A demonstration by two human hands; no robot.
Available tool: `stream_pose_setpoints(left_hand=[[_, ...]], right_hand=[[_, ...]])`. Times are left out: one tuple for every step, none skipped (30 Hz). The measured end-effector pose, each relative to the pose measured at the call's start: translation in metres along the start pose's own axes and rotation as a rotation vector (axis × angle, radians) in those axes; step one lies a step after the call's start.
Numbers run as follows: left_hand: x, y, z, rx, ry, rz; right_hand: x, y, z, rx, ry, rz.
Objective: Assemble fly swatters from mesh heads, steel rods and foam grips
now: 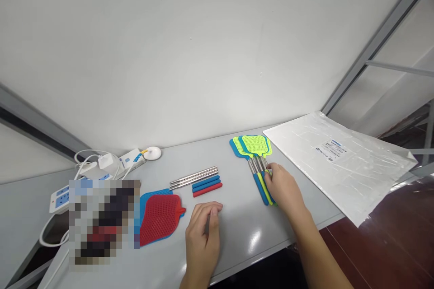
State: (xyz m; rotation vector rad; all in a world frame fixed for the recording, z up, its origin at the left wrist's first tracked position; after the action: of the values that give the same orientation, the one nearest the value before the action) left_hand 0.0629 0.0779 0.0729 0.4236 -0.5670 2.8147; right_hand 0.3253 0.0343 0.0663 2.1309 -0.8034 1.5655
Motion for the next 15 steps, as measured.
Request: stream_pose_setpoints(left_hand=[[0.000,0.000,0.000,0.002,0.005,0.011],[0.001,0.000,0.000,0.001,0.011,0.021],[0.001,0.000,0.000,-0.007,0.017,0.024],[0.001,0.000,0.000,-0.017,0.021,0.021],[0.000,0.000,0.000,-0.029,0.023,0.016],[0.000,0.000,-0.001,-0.040,0.023,0.008],[0.000,0.000,-0.002,-0.047,0.020,0.002],[0.000,0.001,-0.002,-0.052,0.016,-0.003],[0.000,0.001,-0.003,-0.052,0.012,-0.003],[0.001,0.001,-0.004,-0.047,0.008,-0.001],[0.001,0.001,-0.004,-0.043,0.004,-0.001],[0.000,0.001,-0.005,-0.038,-0.002,-0.002],[0.000,0.001,-0.004,-0.034,-0.011,-0.003],[-0.001,0.001,-0.004,-0.033,-0.029,-0.007],[-0.001,0.001,-0.003,-0.034,-0.062,-0.013]], right_hand=[[0.000,0.000,0.000,0.004,0.002,0.000],[-0.001,0.001,-0.001,0.007,0.004,0.002],[-0.001,0.001,-0.001,0.009,0.006,0.004],[-0.001,0.001,-0.001,0.012,0.008,0.007],[0.000,0.002,-0.001,0.013,0.011,0.012],[0.000,0.002,0.000,0.015,0.013,0.017],[0.002,0.002,0.000,0.017,0.015,0.023],[0.003,0.003,0.000,0.019,0.016,0.031],[0.005,0.004,0.000,0.022,0.017,0.041],[0.007,0.005,-0.001,0.027,0.017,0.050],[0.009,0.006,-0.002,0.033,0.017,0.059],[0.010,0.008,-0.005,0.043,0.014,0.067],[0.011,0.009,-0.009,0.062,0.007,0.076],[0.011,0.011,-0.016,0.092,-0.007,0.084],[0.011,0.014,-0.025,0.135,-0.026,0.089]])
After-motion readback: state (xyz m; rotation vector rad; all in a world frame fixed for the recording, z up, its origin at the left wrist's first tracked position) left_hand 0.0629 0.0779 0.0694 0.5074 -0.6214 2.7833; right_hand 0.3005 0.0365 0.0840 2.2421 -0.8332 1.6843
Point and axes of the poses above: each hand's wrist, its own y-axis away from the middle knuckle, its own x-axis out of the back of the hand, z = x × y, the point moved 8 cm from there along -y, towards the middle knuckle, and after that the axes turned 2 degrees about y, right-handed, at the moved point
